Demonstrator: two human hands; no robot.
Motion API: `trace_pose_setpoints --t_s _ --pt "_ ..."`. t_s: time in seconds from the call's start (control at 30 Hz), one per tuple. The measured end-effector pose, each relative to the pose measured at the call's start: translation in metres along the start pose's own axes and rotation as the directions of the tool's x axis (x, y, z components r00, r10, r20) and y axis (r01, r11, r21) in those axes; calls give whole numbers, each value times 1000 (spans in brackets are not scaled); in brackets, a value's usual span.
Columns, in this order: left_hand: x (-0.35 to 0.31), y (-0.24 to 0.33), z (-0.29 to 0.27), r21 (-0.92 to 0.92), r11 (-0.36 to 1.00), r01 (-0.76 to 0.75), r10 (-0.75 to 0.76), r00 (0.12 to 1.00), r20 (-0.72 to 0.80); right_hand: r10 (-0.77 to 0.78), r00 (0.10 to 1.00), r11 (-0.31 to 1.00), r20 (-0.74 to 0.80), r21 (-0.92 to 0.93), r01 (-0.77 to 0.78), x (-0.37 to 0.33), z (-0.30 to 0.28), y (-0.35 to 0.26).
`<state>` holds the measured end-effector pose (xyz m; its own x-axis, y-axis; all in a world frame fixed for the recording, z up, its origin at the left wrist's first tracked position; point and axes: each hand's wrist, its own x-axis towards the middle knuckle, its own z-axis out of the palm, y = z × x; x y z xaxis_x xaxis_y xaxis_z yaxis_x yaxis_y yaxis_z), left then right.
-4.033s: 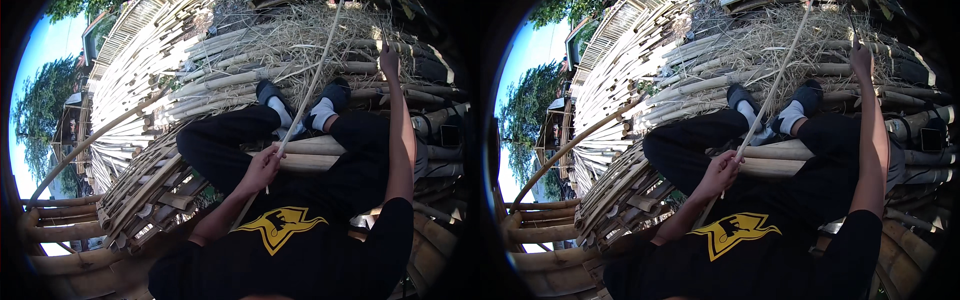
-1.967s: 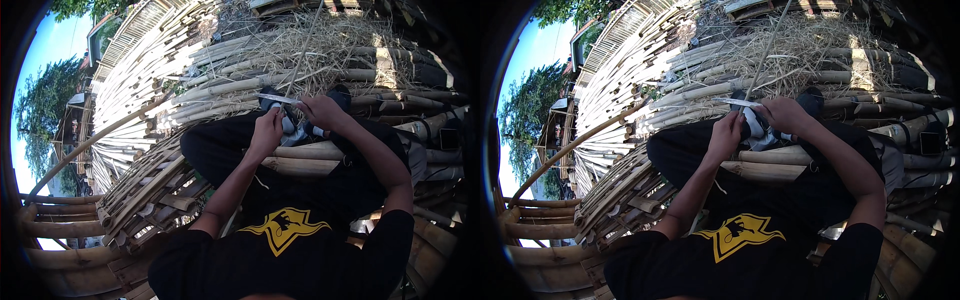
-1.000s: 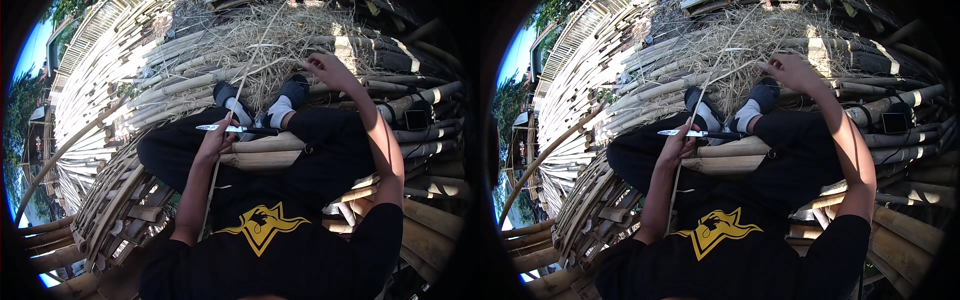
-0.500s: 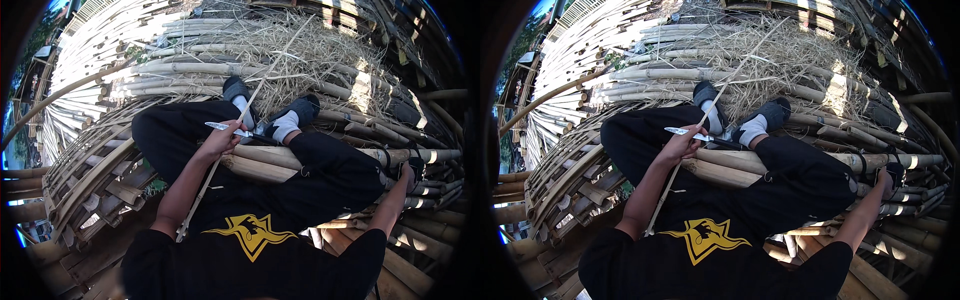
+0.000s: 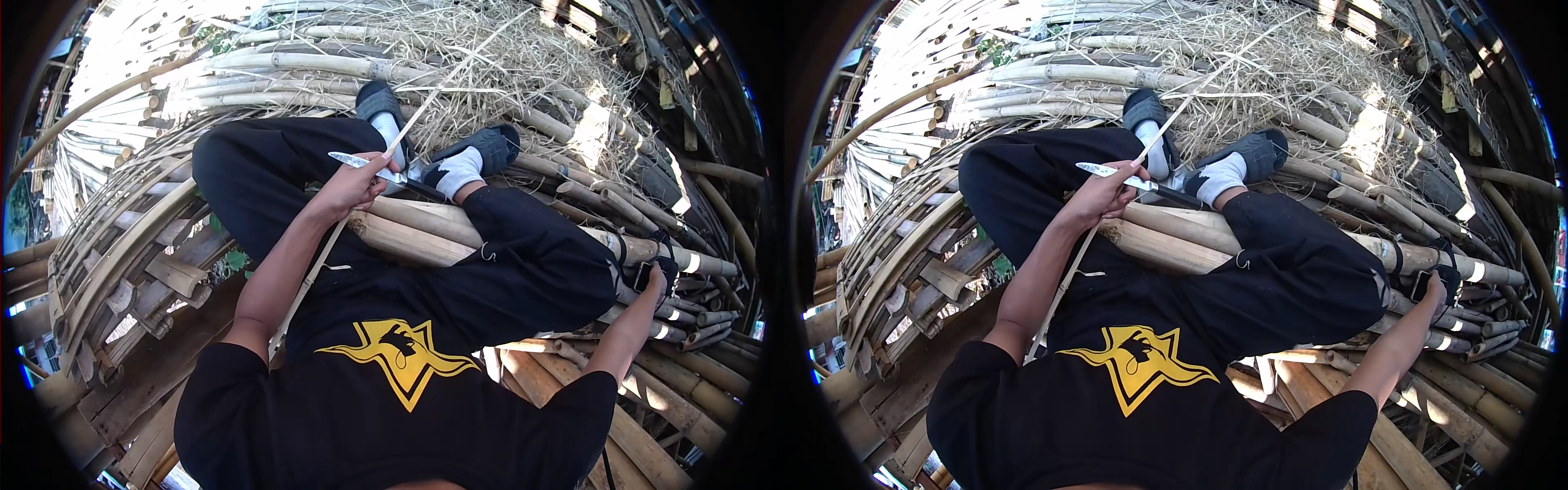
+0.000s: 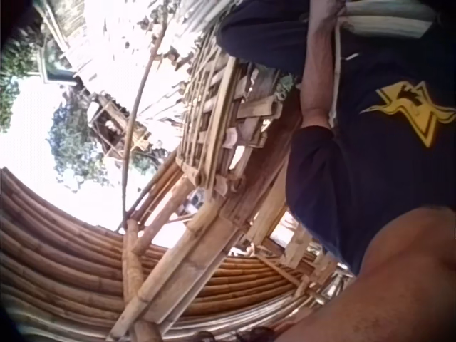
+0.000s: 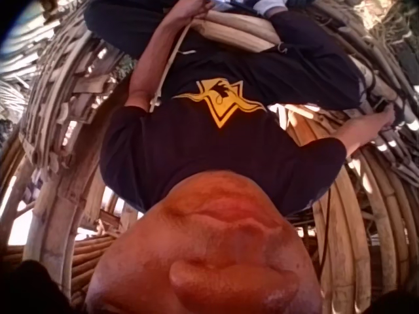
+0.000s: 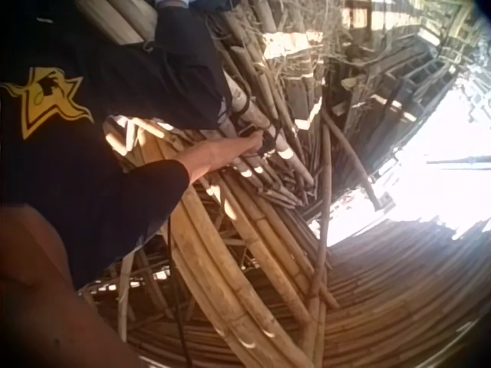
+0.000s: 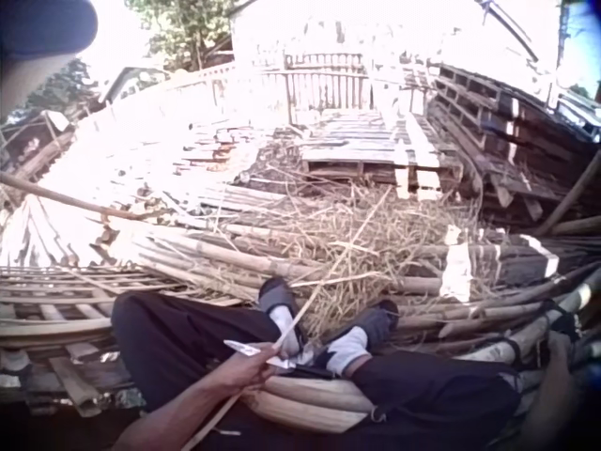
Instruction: The person shaves and splits a thin strip of bamboo using a knife and their hands.
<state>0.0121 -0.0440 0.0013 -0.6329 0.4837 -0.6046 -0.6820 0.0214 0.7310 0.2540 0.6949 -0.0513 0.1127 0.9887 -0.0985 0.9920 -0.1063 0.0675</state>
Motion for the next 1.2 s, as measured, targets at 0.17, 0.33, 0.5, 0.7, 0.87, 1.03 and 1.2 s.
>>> trace_pose_setpoints --t_s 0.17,0.33,0.5,0.7,0.87,1.03,1.2 --pt "-5 1 2 32 999 5 -5 1000 -4 7 1000 1000 19 -15 -7 1 -2 0" --pt "-3 4 4 53 998 -15 14 1000 12 10 999 1000 34 -9 -10 2 3 7" --pt "-2 4 6 43 999 -12 12 1000 -7 12 1000 1000 16 -26 -11 -4 -6 5" --pt "-4 3 6 55 998 -44 44 999 -8 164 983 966 -86 214 -143 -89 -22 -3" --pt "-4 4 4 51 997 -54 54 998 19 -118 907 974 -405 131 185 -137 -38 0" --pt "-4 4 7 36 997 -71 70 997 33 -549 587 731 -595 -1 683 -186 -59 -5" --pt "-2 4 8 11 998 -60 59 997 42 -556 552 631 -621 117 767 -202 -65 -16"
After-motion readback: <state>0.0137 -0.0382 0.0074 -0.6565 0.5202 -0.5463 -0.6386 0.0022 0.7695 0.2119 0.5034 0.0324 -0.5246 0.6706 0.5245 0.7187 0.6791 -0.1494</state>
